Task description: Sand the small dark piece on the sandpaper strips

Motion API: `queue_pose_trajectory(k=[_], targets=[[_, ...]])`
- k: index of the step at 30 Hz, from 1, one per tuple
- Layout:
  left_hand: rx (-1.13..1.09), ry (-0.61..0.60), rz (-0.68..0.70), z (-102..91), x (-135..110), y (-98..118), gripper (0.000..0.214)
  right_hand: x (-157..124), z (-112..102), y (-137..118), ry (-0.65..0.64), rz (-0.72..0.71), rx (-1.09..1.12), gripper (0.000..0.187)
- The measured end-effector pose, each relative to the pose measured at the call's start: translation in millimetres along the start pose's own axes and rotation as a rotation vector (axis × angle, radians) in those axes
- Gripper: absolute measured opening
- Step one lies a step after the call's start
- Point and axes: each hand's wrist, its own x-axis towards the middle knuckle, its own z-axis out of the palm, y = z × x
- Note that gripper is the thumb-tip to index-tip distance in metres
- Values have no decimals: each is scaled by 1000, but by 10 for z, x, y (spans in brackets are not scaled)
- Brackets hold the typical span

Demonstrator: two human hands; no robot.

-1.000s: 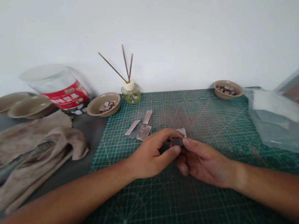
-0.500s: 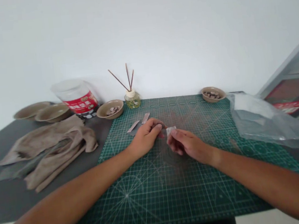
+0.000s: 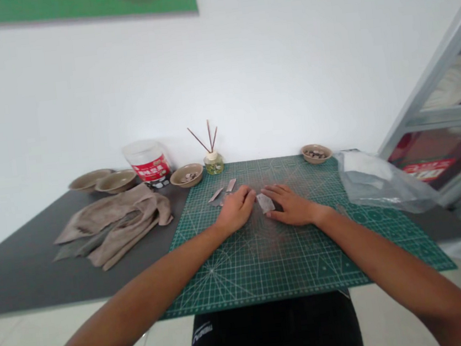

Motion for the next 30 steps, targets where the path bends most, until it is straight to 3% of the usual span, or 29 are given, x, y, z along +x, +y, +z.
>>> queue_pose_trajectory(k=[5, 14, 20, 26, 30], targets=[[139, -35, 70, 44, 7, -2, 39, 44, 31, 44, -33, -31, 19, 63], [298, -129, 180, 87, 20, -48, 47, 107, 49, 142, -3, 0, 76, 68], [369, -227, 245, 131, -66, -27, 38, 204, 63, 246, 111, 110, 147, 68], [398, -257, 226, 227, -85, -50, 31, 694, 222, 177, 214, 117, 275, 69], [330, -225, 154, 240, -105, -98, 28, 1002, 394, 96, 329, 156, 361, 80]])
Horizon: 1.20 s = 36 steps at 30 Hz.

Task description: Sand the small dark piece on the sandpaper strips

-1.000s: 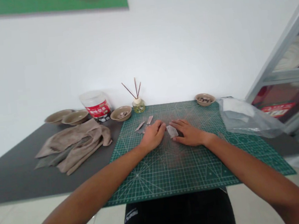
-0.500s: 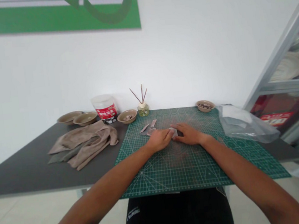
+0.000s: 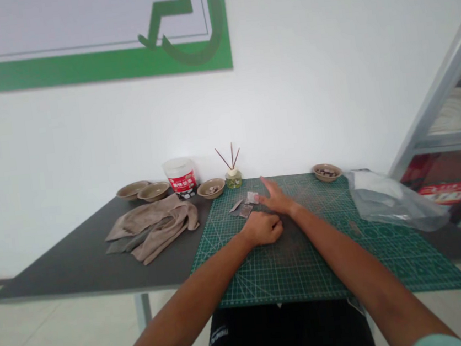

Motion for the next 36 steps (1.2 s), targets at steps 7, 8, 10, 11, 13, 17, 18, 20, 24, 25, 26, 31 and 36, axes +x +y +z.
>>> queue_pose_trajectory(k=[7, 8, 10, 11, 13, 17, 18, 20, 24, 25, 26, 31, 36], targets=[[-358, 215, -235, -28, 194, -72, 29, -231, -113, 21, 119, 44, 96, 64], [-432, 247, -269, -19, 251, -76, 30, -278, -138, 3, 111, 25, 96, 62], [-590, 283, -322, 15, 348, -82, 31, -346, -152, -45, 92, -15, 89, 58], [-669, 290, -339, 37, 380, -86, 32, -368, -142, -70, 80, -32, 85, 56], [-819, 293, -362, 81, 408, -102, 32, -390, -103, -113, 55, -63, 78, 51], [-1052, 301, -376, 133, 387, -166, 33, -393, -46, -131, 27, -101, 62, 42], [-1096, 303, -376, 140, 383, -181, 33, -393, -48, -123, 26, -104, 54, 40], [-1169, 303, -375, 151, 387, -204, 33, -393, -72, -100, 27, -105, 34, 36], [-1259, 290, -380, 167, 408, -204, 33, -399, -148, -68, 28, -107, -12, 31], [-1268, 287, -382, 166, 410, -199, 33, -400, -164, -65, 27, -108, -22, 30], [-1272, 285, -385, 163, 410, -193, 33, -401, -178, -61, 26, -108, -31, 30], [-1232, 255, -391, 121, 413, -173, 32, -394, -227, -17, 50, -81, -65, 27], [-1085, 247, -422, 86, 406, -172, 31, -383, -299, 46, 56, 7, -79, 28]])
